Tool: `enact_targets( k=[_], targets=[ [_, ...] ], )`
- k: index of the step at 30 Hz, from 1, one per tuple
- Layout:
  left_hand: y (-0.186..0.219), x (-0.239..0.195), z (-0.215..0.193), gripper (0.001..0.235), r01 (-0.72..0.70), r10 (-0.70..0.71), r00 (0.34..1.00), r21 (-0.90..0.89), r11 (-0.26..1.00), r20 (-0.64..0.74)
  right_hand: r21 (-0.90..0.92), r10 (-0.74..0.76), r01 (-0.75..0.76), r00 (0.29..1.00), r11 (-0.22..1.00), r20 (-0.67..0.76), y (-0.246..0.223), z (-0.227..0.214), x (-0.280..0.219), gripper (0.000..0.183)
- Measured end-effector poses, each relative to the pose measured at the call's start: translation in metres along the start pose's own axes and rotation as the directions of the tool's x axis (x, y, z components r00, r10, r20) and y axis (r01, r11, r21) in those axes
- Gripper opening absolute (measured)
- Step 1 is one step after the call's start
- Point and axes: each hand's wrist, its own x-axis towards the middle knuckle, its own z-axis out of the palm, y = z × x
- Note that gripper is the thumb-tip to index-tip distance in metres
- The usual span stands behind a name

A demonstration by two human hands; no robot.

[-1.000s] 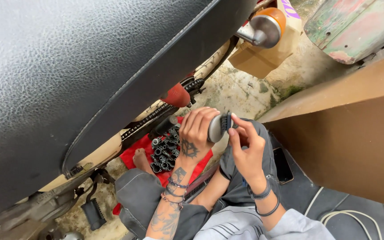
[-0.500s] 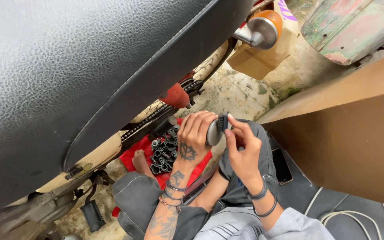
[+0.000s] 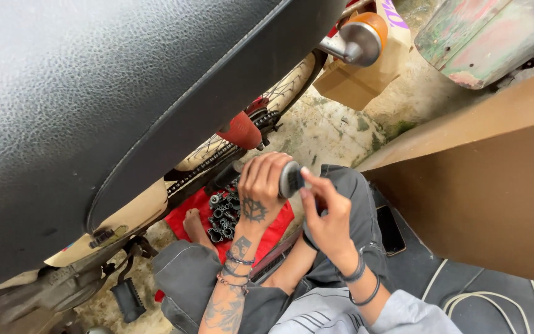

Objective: Cleaning carbon deposits from a motorcycle piston using a small scraping tool while sitting on the floor.

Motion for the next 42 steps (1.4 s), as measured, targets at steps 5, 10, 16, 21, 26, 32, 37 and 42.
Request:
enact_targets(
  k=[5,10,16,21,26,32,37,42],
  targets=[
    [0.003,0.01,-0.008,0.036,0.06,-0.06,0.998,0.012,0.998,-0.019,-0.019,0.026,-0.025,0.999,1.0,0.044,0.007,0.004,-0.019,0.027],
    [0.007,0.011,-0.004,0.036,0.032,-0.032,0.999,-0.044,0.999,-0.002,-0.017,-0.003,0.003,1.0,1.0,0.007,0.014,-0.004,0.004,0.028],
    [0.001,0.011,-0.008,0.034,0.068,-0.068,0.998,-0.02,0.998,-0.014,-0.005,0.021,-0.021,1.0,1.0,0.006,0.01,0.007,-0.011,0.031],
    [0.003,0.012,-0.008,0.042,0.099,-0.098,0.995,-0.067,0.993,0.013,0.007,0.043,-0.043,0.999,0.999,0.015,0.008,0.005,-0.011,0.028],
    [0.006,0.01,-0.006,0.046,0.043,-0.031,0.991,-0.089,0.995,0.128,0.012,-0.003,0.003,1.0,1.0,-0.014,0.017,0.001,0.007,0.03],
    [-0.001,0.005,0.001,0.05,0.043,-0.045,0.993,0.018,0.999,0.112,0.028,0.025,-0.026,1.0,0.999,0.009,0.016,0.005,-0.014,0.029],
    [0.002,0.002,0.007,0.042,0.047,-0.045,0.993,-0.021,0.999,0.113,0.024,0.007,-0.007,1.0,1.0,-0.007,0.018,0.001,-0.003,0.029],
    [0.002,0.0,0.01,0.042,0.025,-0.022,0.99,-0.023,0.999,0.139,0.003,-0.009,0.009,0.999,1.0,-0.033,0.017,0.002,0.005,0.029]
  ],
)
